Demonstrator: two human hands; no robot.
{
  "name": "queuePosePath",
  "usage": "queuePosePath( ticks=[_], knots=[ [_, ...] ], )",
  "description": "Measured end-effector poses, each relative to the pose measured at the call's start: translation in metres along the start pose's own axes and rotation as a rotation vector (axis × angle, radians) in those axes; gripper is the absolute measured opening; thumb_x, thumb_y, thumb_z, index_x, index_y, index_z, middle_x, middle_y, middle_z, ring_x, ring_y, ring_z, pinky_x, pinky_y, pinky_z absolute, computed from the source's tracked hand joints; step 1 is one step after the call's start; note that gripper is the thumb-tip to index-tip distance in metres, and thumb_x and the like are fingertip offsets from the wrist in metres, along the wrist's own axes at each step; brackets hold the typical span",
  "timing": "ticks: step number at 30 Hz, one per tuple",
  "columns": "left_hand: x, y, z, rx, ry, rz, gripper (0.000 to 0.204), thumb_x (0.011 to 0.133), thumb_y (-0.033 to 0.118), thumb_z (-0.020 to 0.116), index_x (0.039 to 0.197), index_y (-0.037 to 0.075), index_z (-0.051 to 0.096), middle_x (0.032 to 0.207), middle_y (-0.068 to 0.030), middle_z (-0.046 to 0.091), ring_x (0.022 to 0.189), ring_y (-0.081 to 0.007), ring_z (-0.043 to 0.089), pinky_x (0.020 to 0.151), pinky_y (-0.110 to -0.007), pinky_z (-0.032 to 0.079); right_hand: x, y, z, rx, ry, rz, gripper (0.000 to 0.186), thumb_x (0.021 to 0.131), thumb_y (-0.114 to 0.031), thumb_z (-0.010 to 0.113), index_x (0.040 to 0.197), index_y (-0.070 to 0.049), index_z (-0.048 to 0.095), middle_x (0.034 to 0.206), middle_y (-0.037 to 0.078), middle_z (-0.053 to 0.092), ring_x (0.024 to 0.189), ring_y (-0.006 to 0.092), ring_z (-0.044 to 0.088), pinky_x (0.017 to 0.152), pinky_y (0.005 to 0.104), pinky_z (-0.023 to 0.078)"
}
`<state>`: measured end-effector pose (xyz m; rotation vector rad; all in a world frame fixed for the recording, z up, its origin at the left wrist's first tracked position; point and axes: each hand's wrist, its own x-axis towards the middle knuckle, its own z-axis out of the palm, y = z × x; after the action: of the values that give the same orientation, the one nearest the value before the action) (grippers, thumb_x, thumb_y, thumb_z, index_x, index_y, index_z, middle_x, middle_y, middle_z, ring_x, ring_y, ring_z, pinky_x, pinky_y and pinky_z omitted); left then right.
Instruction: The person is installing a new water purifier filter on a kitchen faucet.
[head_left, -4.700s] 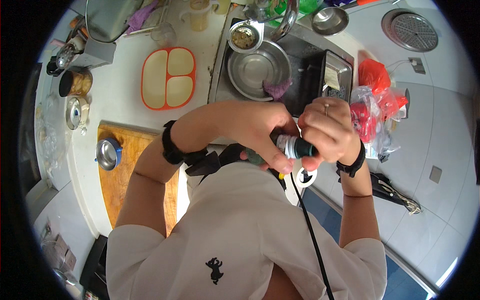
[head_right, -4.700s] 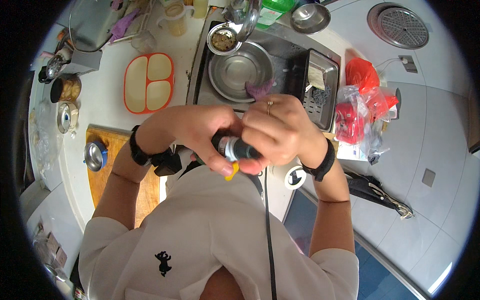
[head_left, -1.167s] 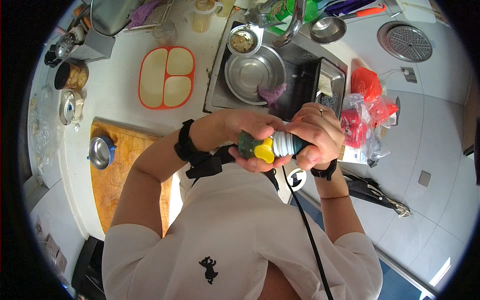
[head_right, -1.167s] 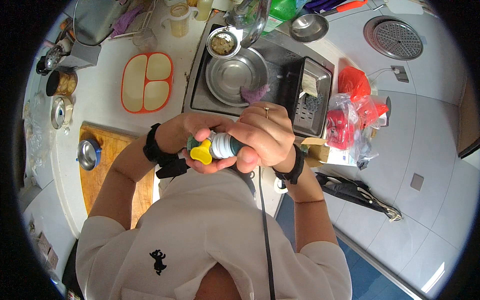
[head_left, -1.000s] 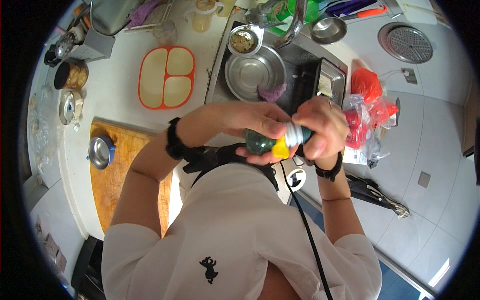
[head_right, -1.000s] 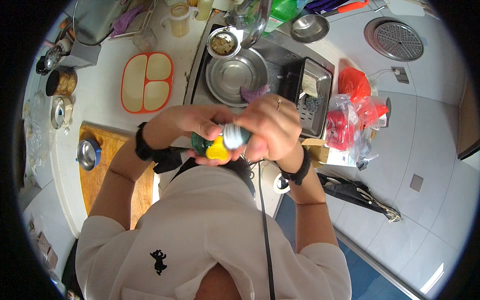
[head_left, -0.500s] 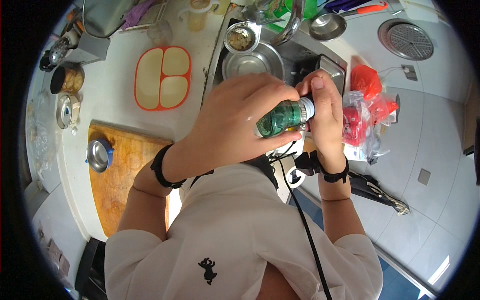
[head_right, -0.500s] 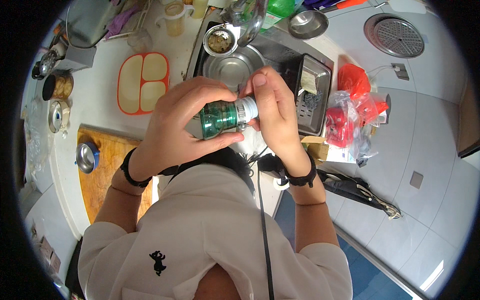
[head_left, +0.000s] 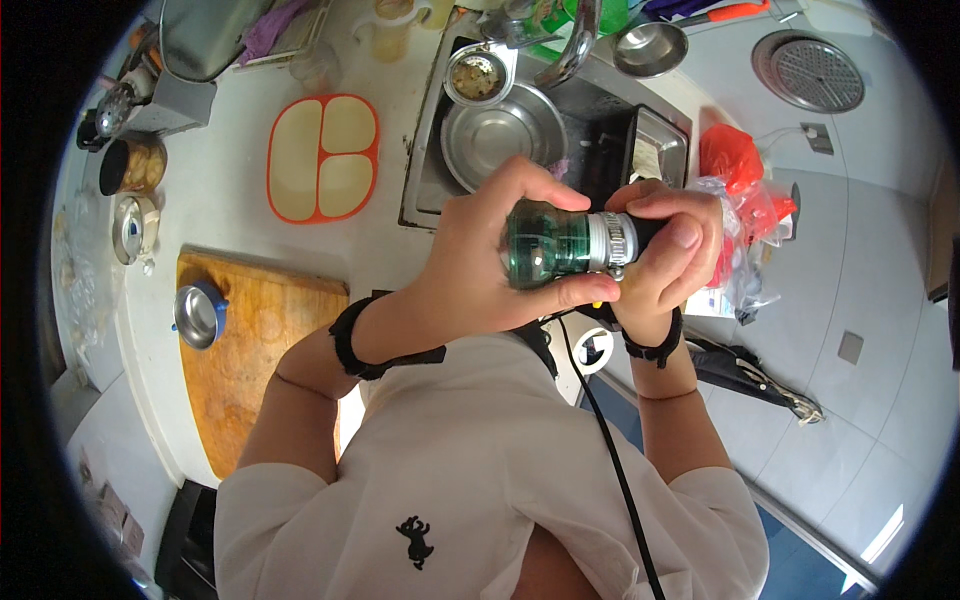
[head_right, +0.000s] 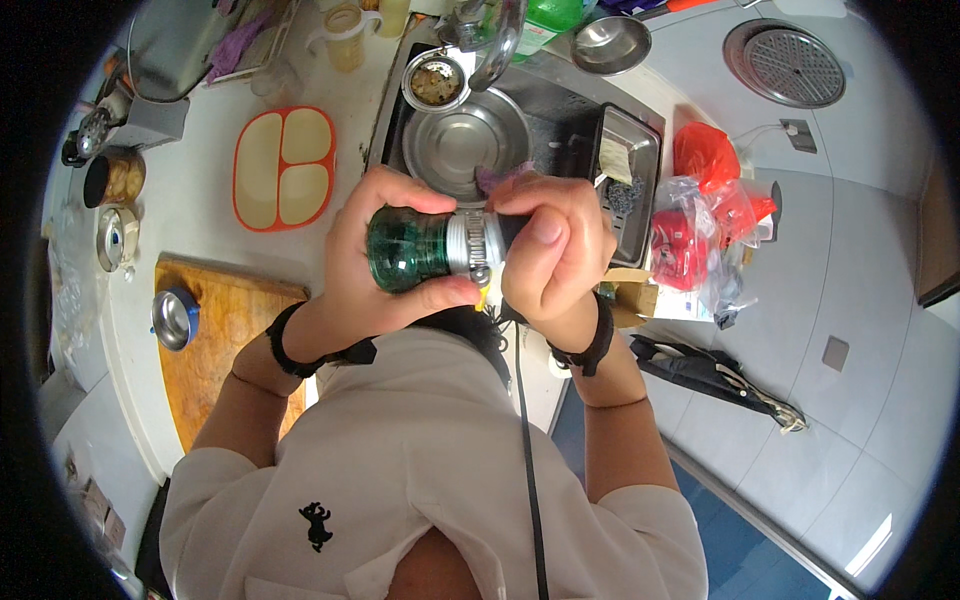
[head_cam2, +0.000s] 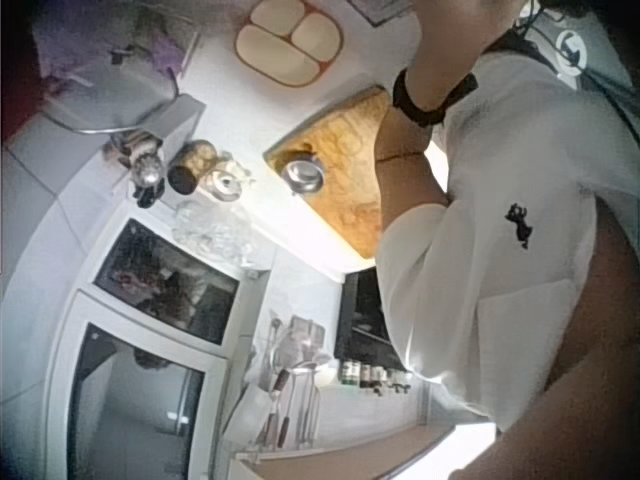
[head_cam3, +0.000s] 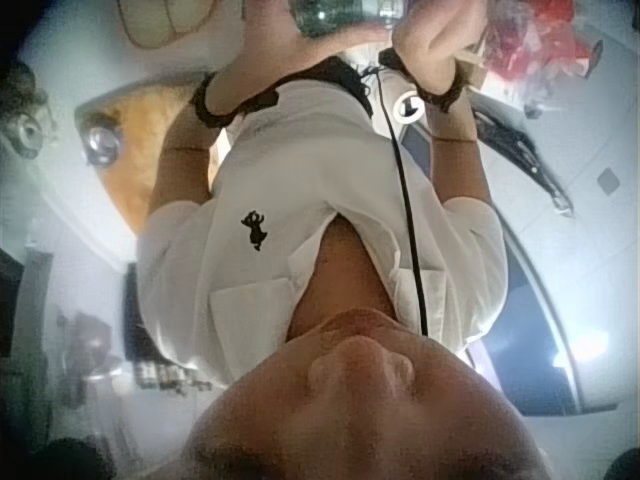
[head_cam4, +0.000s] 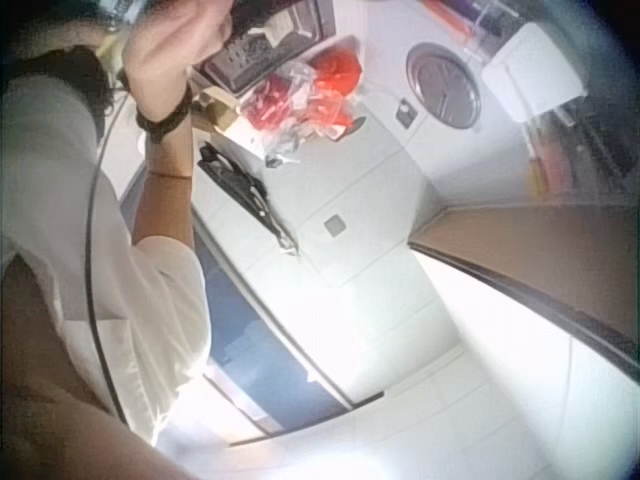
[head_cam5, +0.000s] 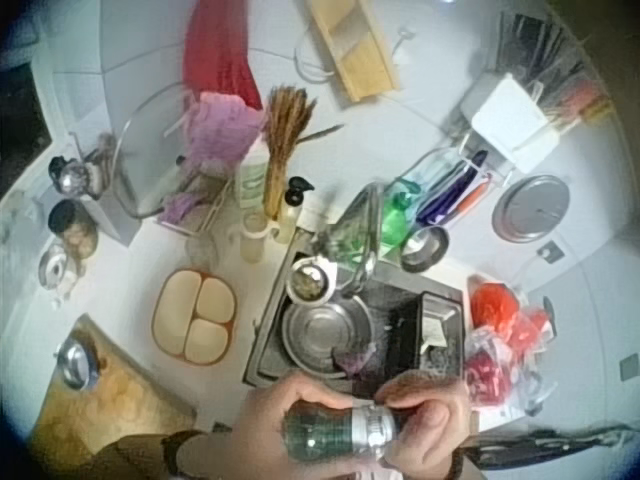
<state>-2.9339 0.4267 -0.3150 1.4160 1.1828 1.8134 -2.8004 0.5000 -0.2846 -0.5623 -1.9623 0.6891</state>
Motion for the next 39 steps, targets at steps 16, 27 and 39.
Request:
queuePosePath(
  ticks=[16, 27, 39],
  knots=[
    [0.005, 0.008, -0.004, -0.212, -0.086, -0.311, 0.032, 0.081, 0.032, 0.058, 0.094, 0.005, 0.049, 0.068, -0.0081, 0.053, 0.056, -0.0177, 0.054, 0.048, -0.029, 0.041, 0.0, 0.012, -0.004, 0.086, -0.135, -0.098, 0.048, 0.077, -0.041, 0.067, 0.097, -0.004, 0.044, 0.083, 0.012, 0.057, 0.068, 0.0211, 0.059, 0.061, 0.0303, 0.048],
    [-0.011, -0.001, 0.004, -0.276, 0.041, -0.22, 0.027, 0.086, 0.026, 0.052, 0.101, 0.005, 0.046, 0.072, -0.0054, 0.05, 0.055, -0.0125, 0.05, 0.049, -0.026, 0.04, 0.004, 0.01, 0.005, 0.185, -0.173, -0.159, 0.03, 0.063, -0.014, 0.08, 0.081, -0.003, 0.058, 0.076, 0.009, 0.057, 0.064, 0.019, 0.057, 0.055, 0.0272, 0.046],
    [-0.003, 0.011, 0.002, -0.803, -0.157, -0.675, 0.032, 0.09, 0.04, 0.039, 0.094, 0.009, 0.044, 0.069, 0.0005, 0.044, 0.046, -0.0025, 0.036, 0.038, -0.016, 0.025, -0.003, 0.006, 0.01, 0.414, 0.028, -0.074, 0.014, 0.072, -0.005, 0.066, 0.078, -0.005, 0.053, 0.073, 0.01, 0.056, 0.064, 0.0164, 0.053, 0.058, 0.0276, 0.046]
  ],
)
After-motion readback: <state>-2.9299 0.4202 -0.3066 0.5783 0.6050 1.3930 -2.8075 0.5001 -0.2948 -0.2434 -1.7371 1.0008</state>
